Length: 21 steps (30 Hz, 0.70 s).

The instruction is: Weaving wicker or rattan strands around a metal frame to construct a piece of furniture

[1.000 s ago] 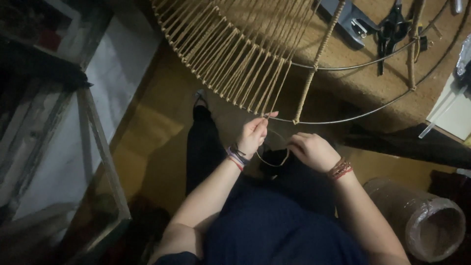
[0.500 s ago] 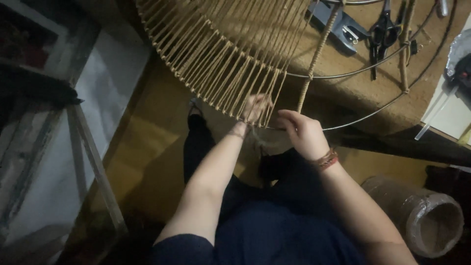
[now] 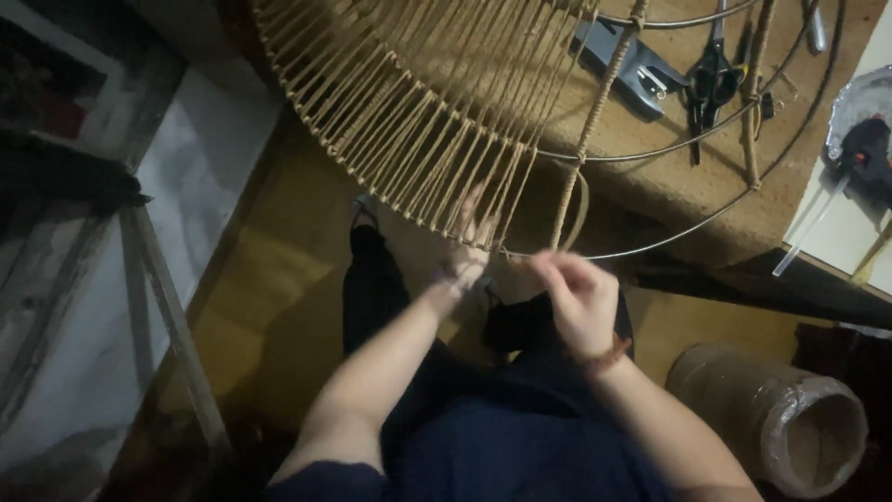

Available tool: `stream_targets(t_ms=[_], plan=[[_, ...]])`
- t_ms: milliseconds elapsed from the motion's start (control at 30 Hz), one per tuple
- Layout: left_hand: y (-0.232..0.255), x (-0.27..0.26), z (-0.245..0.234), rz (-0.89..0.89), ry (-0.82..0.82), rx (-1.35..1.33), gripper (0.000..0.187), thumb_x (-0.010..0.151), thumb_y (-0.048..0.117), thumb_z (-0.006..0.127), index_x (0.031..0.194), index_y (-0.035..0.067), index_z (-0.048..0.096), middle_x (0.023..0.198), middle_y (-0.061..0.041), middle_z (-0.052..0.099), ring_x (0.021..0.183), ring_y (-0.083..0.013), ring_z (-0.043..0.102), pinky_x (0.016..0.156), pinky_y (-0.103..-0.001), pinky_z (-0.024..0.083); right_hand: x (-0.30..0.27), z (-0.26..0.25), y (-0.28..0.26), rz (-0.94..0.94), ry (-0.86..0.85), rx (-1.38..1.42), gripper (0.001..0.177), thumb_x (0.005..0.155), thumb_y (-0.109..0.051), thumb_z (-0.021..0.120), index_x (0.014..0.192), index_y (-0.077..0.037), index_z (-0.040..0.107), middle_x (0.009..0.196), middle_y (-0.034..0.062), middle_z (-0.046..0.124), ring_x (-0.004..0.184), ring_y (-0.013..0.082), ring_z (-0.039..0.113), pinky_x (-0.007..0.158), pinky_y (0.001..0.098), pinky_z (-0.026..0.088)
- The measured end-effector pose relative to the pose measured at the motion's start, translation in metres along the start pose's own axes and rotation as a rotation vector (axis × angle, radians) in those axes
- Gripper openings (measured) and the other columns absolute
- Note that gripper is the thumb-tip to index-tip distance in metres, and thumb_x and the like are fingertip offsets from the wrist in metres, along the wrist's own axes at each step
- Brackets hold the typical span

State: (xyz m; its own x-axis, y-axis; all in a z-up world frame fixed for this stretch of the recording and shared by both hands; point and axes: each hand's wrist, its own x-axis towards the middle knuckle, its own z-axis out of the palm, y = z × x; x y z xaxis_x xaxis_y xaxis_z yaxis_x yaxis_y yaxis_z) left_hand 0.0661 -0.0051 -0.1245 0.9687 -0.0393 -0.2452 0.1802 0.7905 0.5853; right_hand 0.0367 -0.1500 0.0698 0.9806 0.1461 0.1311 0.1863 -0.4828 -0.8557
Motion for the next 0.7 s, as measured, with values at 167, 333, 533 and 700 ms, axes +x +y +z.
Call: stream_targets(t_ms=[167, 333, 533, 700], plan=[[-0.006, -0.089, -0.007, -0.076, 0.002, 1.184, 0.033, 0.107, 0.051, 0.042, 0.118, 0.035, 0.069, 0.099, 0.011, 0.078, 0.114, -0.0181, 0.069, 0.098, -0.036, 0.053, -0.049, -0.011, -0.033, -0.166, -0.492, 0.338, 0.016, 0.087, -0.018, 0.077, 0.073, -0.011, 0.076, 0.079, 0.0062, 0.083, 0.065, 0.0237, 0.08, 0.059, 0.0359, 0.06], [0.028, -0.11, 0.028, 0.077, 0.214, 1.334, 0.037, 0.1, 0.032, 0.058, 0.132, 0.013, 0.061, 0.131, -0.012, 0.063, 0.125, -0.0336, 0.06, 0.105, -0.047, 0.049, -0.067, -0.017, -0.014, -0.169, -0.57, 0.292, 0.015, 0.09, -0.015, 0.075, 0.078, -0.006, 0.077, 0.082, 0.0093, 0.083, 0.072, 0.0273, 0.082, 0.062, 0.0367, 0.062], [0.033, -0.087, 0.062, -0.175, 0.127, 0.099, 0.033, 0.105, 0.033, 0.059, 0.123, 0.007, 0.069, 0.073, 0.004, 0.053, 0.054, -0.0052, 0.052, 0.045, -0.018, 0.044, -0.07, -0.022, -0.004, -0.202, -0.618, 0.331, 0.013, 0.092, -0.013, 0.072, 0.084, -0.004, 0.077, 0.083, 0.012, 0.082, 0.073, 0.0276, 0.08, 0.063, 0.0379, 0.062], [0.001, -0.072, 0.05, 0.066, 0.3, 0.23, 0.033, 0.107, 0.024, 0.054, 0.102, -0.002, 0.072, 0.048, 0.011, 0.027, 0.031, 0.0029, 0.032, 0.027, -0.013, 0.023, -0.071, -0.04, 0.021, -0.074, -0.612, 0.433, 0.018, 0.098, -0.012, 0.061, 0.09, -0.003, 0.074, 0.071, 0.0102, 0.08, 0.065, 0.0225, 0.078, 0.066, 0.0376, 0.062]])
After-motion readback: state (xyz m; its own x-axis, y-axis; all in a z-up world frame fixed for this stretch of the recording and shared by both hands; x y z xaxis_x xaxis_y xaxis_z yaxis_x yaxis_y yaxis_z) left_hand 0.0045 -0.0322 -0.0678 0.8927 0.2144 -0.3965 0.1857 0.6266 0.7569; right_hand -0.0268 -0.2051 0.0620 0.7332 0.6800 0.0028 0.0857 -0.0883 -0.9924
